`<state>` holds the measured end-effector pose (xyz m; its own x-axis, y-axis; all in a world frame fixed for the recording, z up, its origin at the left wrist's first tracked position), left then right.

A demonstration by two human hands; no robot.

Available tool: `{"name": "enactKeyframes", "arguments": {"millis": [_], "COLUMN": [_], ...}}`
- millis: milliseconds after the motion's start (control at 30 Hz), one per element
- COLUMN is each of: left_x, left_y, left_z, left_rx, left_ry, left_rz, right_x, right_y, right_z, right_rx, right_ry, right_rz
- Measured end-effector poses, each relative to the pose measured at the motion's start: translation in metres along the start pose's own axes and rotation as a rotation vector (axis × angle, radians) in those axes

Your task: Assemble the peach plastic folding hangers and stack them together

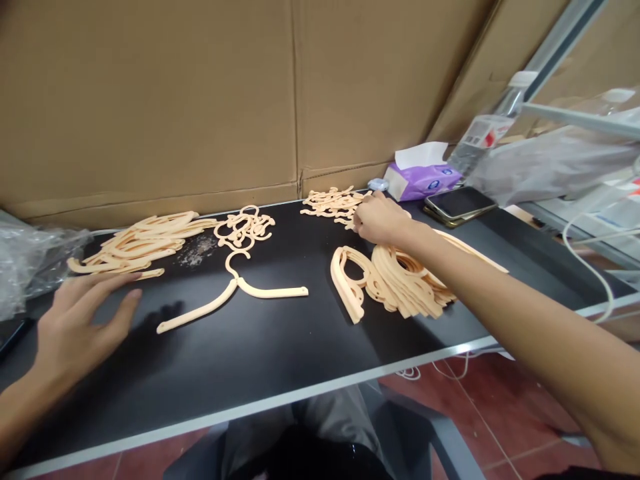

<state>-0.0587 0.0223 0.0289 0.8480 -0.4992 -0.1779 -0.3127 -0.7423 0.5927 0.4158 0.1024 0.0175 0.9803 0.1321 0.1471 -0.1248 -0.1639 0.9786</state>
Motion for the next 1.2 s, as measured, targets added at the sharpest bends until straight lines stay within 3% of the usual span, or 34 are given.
{"name": "enactKeyframes", "arguments": {"millis": [100,167,300,400,467,567,667,767,967,1067,1200], "left_x": [0.057,0.099,0.16,0.18,0.182,0.172,0.154,0.134,0.121,0.124,0.126], "left_y": [0.007,0.002,-0.036,-0.067,-0.078,-0.077,-0.065,-0.054,-0.051,-0.054,-0.058], "left_z": [-0.027,-0.044,-0.064,-0.071,-0.073,-0.069,-0.06,-0.053,-0.049,-0.047,-0.045], "left_rx": [-0.086,-0.178,-0.393,-0.457,-0.461,-0.393,-0.248,-0.129,-0.075,-0.133,-0.226], "left_ry": [-0.094,-0.193,-0.27,-0.279,-0.259,-0.201,-0.194,-0.139,-0.109,-0.087,0.022], "left_rz": [0.233,0.377,0.526,0.572,0.58,0.603,0.606,0.602,0.623,0.634,0.693], "right_x": [-0.002,-0.006,-0.027,-0.056,-0.081,-0.124,-0.159,-0.179,-0.177,-0.168,-0.157], "right_y": [0.003,0.009,0.037,0.064,0.08,0.097,0.099,0.089,0.063,0.056,0.054], "right_z": [-0.003,-0.004,0.001,0.014,0.026,0.041,0.047,0.047,0.046,0.049,0.049], "right_rx": [0.032,0.093,0.336,0.476,0.549,0.655,0.68,0.642,0.405,0.252,0.15], "right_ry": [0.043,0.052,0.099,0.135,0.196,0.322,0.439,0.483,0.399,0.336,0.259], "right_rz": [-0.001,-0.025,-0.179,-0.325,-0.417,-0.491,-0.53,-0.607,-0.691,-0.64,-0.596]}}
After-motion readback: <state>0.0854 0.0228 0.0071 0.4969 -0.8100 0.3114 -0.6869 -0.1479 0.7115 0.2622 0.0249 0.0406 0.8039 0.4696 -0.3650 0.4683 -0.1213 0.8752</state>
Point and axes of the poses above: each hand's wrist, its own z-axis away from the middle knuckle, its own y-axis out of the back of the hand, x = y × z, the point moved 4 cm from there along -z, towards the middle knuckle, and after that the axes turned 8 degrees about x, right-handed, at the moved point
